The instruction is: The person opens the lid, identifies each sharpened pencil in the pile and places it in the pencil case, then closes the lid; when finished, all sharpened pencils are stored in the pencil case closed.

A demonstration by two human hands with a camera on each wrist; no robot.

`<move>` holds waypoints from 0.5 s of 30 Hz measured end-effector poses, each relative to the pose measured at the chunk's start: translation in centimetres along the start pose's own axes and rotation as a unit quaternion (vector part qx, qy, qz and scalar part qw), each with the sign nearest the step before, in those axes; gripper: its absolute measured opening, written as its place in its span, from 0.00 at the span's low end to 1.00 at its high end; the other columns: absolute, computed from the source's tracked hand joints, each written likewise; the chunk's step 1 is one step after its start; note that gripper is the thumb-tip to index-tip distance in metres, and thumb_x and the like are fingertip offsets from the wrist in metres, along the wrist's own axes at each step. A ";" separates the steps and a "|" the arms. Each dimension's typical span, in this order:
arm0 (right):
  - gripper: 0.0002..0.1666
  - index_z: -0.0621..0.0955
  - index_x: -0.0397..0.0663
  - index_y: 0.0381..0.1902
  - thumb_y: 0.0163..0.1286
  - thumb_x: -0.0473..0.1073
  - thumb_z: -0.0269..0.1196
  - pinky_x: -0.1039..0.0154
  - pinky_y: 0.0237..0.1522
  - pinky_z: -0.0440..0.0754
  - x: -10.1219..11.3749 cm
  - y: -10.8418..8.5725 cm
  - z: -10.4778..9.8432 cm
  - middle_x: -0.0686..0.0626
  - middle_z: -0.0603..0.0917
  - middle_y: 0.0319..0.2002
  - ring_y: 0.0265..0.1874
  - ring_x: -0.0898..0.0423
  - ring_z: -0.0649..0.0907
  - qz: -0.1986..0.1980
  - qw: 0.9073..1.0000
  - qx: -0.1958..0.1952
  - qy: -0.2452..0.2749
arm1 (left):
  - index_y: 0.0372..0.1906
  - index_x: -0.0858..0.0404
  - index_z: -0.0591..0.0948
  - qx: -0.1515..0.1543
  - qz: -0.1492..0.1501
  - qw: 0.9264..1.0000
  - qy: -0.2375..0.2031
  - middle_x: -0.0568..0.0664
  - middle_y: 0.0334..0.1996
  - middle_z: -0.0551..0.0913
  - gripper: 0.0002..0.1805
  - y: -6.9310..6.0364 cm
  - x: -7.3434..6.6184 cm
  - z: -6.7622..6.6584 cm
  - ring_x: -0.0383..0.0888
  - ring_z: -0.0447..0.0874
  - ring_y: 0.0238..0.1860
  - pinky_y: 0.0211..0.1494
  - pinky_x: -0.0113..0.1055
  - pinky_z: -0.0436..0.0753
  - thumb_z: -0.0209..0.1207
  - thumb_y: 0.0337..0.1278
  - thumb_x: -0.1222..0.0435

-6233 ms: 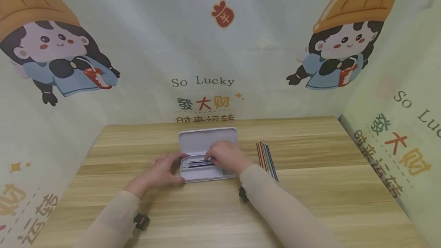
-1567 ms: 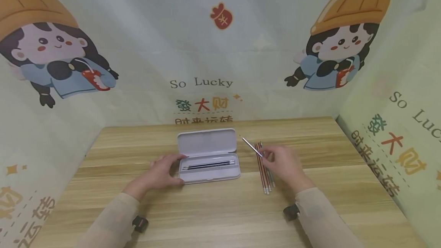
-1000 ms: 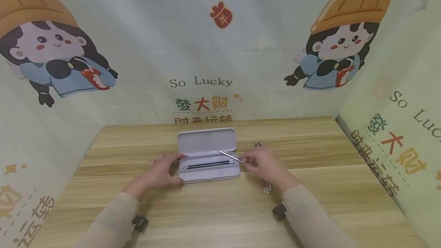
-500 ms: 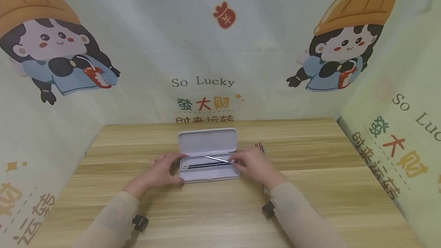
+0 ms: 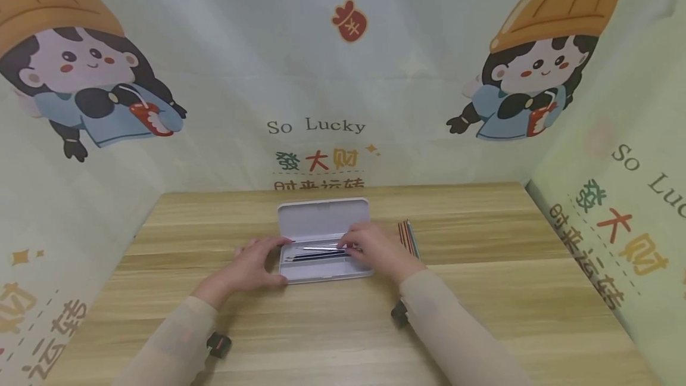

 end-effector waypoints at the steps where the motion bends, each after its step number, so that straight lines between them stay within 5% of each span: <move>1: 0.10 0.90 0.52 0.45 0.67 0.37 0.70 0.58 0.49 0.83 0.2 0.3 0.1 0.54 0.88 0.39 0.42 0.57 0.85 -0.007 1.000 0.002 -0.005 | 0.72 0.57 0.72 0.001 -0.003 1.000 0.001 0.58 0.73 0.73 0.47 0.0 0.0 0.0 0.58 0.69 0.68 0.66 0.59 0.61 0.77 0.42 0.56; 5: 0.10 0.90 0.52 0.44 0.65 0.37 0.71 0.58 0.48 0.84 0.6 1.3 0.5 0.54 0.88 0.38 0.40 0.56 0.85 -0.028 0.999 0.011 -0.036 | 0.73 0.56 0.72 0.005 -0.008 1.000 0.002 0.56 0.73 0.73 0.47 0.1 0.2 0.0 0.57 0.69 0.69 0.67 0.60 0.61 0.77 0.43 0.56; 15: 0.09 0.91 0.55 0.43 0.66 0.37 0.70 0.59 0.51 0.84 0.3 3.0 2.0 0.55 0.88 0.39 0.43 0.56 0.86 -0.004 0.998 0.038 -0.045 | 0.73 0.55 0.72 0.006 -0.003 1.000 -0.004 0.56 0.74 0.73 0.47 0.2 0.2 0.1 0.58 0.68 0.70 0.69 0.62 0.60 0.77 0.43 0.56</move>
Point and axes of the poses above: each hand's wrist, its own y-axis towards the middle knuckle, its own z-axis out of the palm, x = y × z, the point moved 8 cm from there along y, towards the middle knuckle
